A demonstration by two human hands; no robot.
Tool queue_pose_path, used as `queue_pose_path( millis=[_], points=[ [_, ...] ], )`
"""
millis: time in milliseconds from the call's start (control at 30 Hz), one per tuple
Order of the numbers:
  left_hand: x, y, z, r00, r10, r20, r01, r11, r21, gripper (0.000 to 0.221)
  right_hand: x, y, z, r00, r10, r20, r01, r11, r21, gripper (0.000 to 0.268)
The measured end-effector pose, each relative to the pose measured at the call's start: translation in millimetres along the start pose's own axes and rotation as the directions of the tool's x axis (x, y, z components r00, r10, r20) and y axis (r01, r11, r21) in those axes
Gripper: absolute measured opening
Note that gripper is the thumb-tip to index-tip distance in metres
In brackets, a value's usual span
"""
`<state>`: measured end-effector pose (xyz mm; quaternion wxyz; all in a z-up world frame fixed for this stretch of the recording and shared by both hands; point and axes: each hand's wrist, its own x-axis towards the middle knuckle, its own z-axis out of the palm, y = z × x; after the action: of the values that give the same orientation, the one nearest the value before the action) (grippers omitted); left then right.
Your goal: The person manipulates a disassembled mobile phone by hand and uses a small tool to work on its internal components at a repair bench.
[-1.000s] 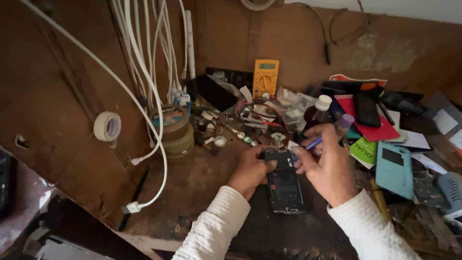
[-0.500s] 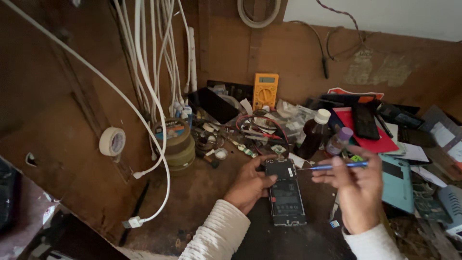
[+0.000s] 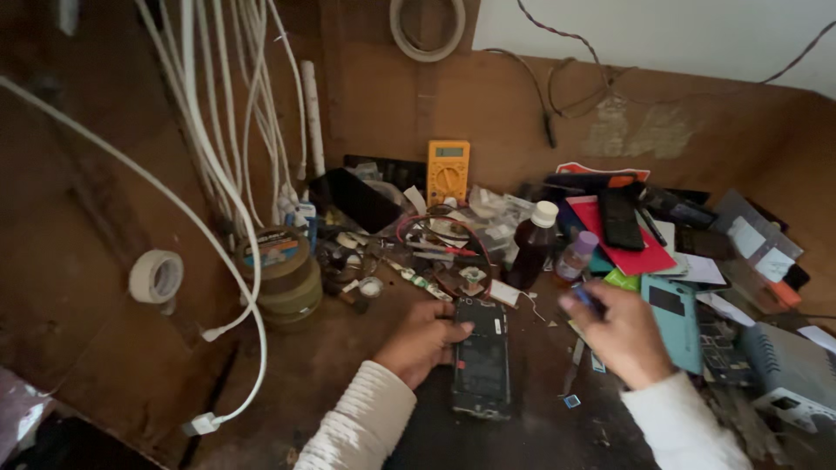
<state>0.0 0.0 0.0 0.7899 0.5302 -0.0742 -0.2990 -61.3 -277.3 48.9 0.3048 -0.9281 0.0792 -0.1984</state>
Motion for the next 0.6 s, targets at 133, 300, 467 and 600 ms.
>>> queue_pose_path(
  millis=[133, 300, 467, 600],
  points=[
    [1, 6, 0, 0.997, -0.072, 0.031, 0.070, 0.996, 0.060, 0.033, 7, 1, 16, 0.997, 0.034, 0.074, -0.028, 0.996, -0.083, 0.030],
    [3, 8, 1, 0.992, -0.104, 0.064, 0.099, 0.992, 0.077, 0.038, 8, -8, 26, 0.994, -0.099, 0.046, 0.102, 0.992, -0.070, 0.028],
    [1, 6, -4, 0.984, -0.082, 0.158, 0.063, 0.990, 0.122, 0.049, 7, -22, 25, 0.986, 0.053, 0.158, -0.030, 0.989, -0.148, 0.030],
    [0, 0, -5, 0.980, -0.044, 0.195, 0.030, 0.997, 0.072, 0.056, 11, -17, 30, 0.987, -0.027, 0.158, 0.062, 0.974, -0.220, 0.028]
  ],
)
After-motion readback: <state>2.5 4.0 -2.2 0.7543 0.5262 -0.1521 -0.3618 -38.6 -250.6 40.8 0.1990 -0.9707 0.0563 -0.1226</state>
